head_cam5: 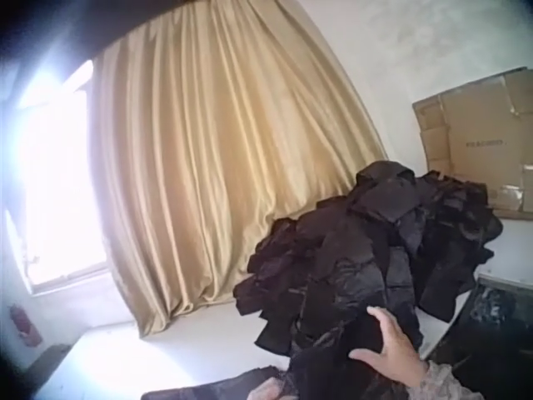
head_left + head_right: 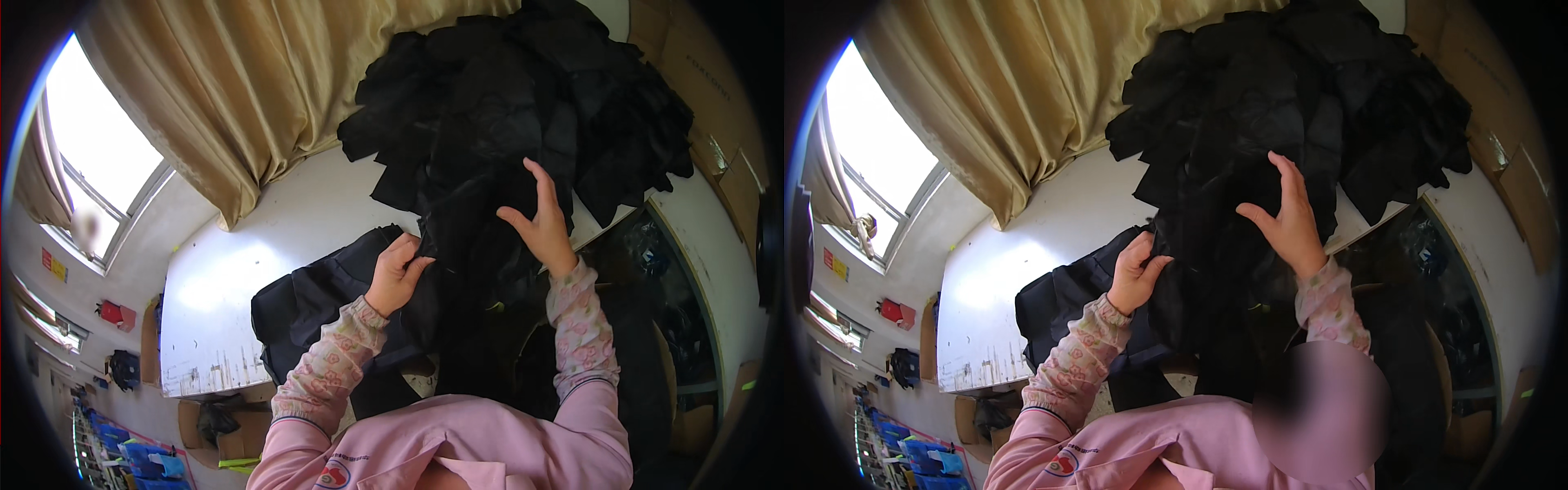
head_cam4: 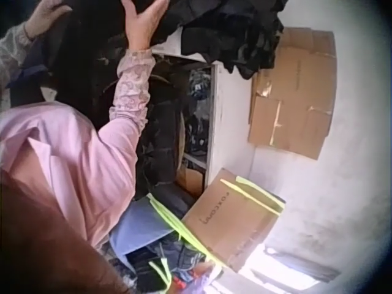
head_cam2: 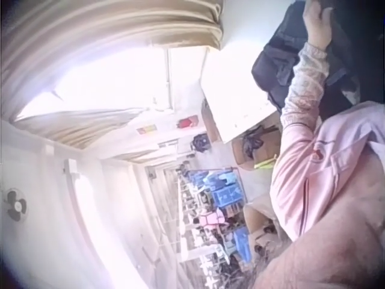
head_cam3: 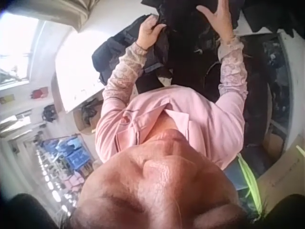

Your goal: Manually inspect and fold black textile garments on a workbench in a manufacturing setting.

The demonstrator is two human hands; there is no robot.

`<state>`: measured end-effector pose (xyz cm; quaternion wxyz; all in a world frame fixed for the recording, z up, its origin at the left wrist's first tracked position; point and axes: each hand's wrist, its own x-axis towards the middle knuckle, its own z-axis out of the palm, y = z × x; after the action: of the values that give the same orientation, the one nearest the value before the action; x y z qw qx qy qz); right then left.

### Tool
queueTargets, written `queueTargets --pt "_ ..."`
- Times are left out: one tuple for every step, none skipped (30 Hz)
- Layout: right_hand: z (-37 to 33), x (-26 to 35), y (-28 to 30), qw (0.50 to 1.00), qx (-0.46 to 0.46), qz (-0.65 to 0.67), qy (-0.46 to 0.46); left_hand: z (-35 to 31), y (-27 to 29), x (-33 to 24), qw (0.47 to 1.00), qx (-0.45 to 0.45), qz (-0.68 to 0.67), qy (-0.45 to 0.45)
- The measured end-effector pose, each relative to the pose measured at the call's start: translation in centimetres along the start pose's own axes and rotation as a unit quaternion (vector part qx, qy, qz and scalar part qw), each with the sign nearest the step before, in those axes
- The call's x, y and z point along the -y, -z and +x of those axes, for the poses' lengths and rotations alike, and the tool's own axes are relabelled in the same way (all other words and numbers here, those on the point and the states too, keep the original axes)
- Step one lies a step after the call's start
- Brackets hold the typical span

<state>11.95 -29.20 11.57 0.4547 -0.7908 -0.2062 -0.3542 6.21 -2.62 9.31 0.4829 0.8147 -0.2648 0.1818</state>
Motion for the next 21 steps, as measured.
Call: queueTargets --pt "1.2 -0.8 0.5 0.982 0.135 0.115 -0.064 0.3 0.3 -1.4 0.996 0.000 0.044 -0.083" --pt "1.9 -1.0 0.6 0.928 0.265 0.230 -0.125 0.2 0.4 -2.0 0.995 0.002 0.046 -0.084" --pt "2.2 -0.5 0.3 0.858 0.347 0.317 -0.208 -0.2 0.4 -2.5 0.994 -0.002 0.060 -0.094" --pt "2.0 -0.4 -0.3 0.859 0.345 0.316 -0.207 -0.6 0.5 -2.9 0.992 -0.008 0.073 -0.103" --pt "1.6 -0.5 -1.2 0.824 0.389 0.351 -0.217 -1.0 0.5 -2.8 0.991 0.002 0.084 -0.109" --pt "1.3 -0.4 -1.8 0.785 0.431 0.383 -0.226 -1.3 0.4 -2.6 0.990 0.002 0.086 -0.112" --pt "0.9 0.7 -2.3 0.766 0.386 0.456 -0.239 -1.7 0.3 -2.4 0.991 0.021 0.077 -0.107" --pt "1.0 1.9 -2.2 0.764 0.388 0.457 -0.238 -2.1 0.3 -2.2 0.992 0.041 0.068 -0.101" --pt "1.3 3.2 -1.7 0.765 0.401 0.442 -0.241 -2.5 0.3 -1.7 0.994 0.052 0.042 -0.082" --pt "1.3 3.9 -1.4 0.767 0.409 0.427 -0.248 -2.5 0.4 -1.9 0.994 0.054 0.042 -0.082" --pt "1.1 3.4 -1.8 0.817 0.405 0.370 -0.178 -2.4 0.5 -2.2 0.994 0.038 0.043 -0.096" --pt "0.9 3.6 -1.7 0.817 0.404 0.371 -0.179 -2.4 0.6 -2.7 0.993 0.021 0.045 -0.110" --pt "1.3 4.1 -1.3 0.938 0.240 0.228 -0.101 -2.2 0.8 -3.5 0.992 0.020 0.046 -0.111" --pt "1.7 4.4 -1.0 0.996 0.059 0.071 -0.017 -1.9 0.9 -4.4 0.992 -0.032 0.037 -0.113" --pt "2.2 4.5 -0.4 0.999 -0.013 -0.006 0.036 -1.6 1.1 -5.1 0.989 -0.084 0.029 -0.114" --pt "2.9 4.7 0.4 0.989 -0.086 -0.084 0.088 -1.5 1.2 -5.7 0.989 -0.085 0.029 -0.115" --pt "3.4 5.1 0.7 0.989 -0.097 -0.063 0.088 -1.4 1.3 -6.2 0.988 -0.107 0.007 -0.114" --pt "3.7 4.8 0.7 0.989 -0.097 -0.063 0.090 -1.3 1.4 -6.6 0.985 -0.128 -0.015 -0.113" --pt "3.5 4.3 0.8 0.991 0.075 0.107 0.010 -1.4 1.2 -7.0 0.985 -0.128 -0.053 -0.100" --pt "3.3 3.6 0.8 0.930 0.241 0.269 -0.073 -1.5 1.1 -7.2 0.985 -0.127 -0.056 -0.100" --pt "2.7 2.3 -0.1 0.884 0.363 0.270 -0.115 -1.5 1.1 -7.3 0.986 -0.087 -0.032 -0.135"
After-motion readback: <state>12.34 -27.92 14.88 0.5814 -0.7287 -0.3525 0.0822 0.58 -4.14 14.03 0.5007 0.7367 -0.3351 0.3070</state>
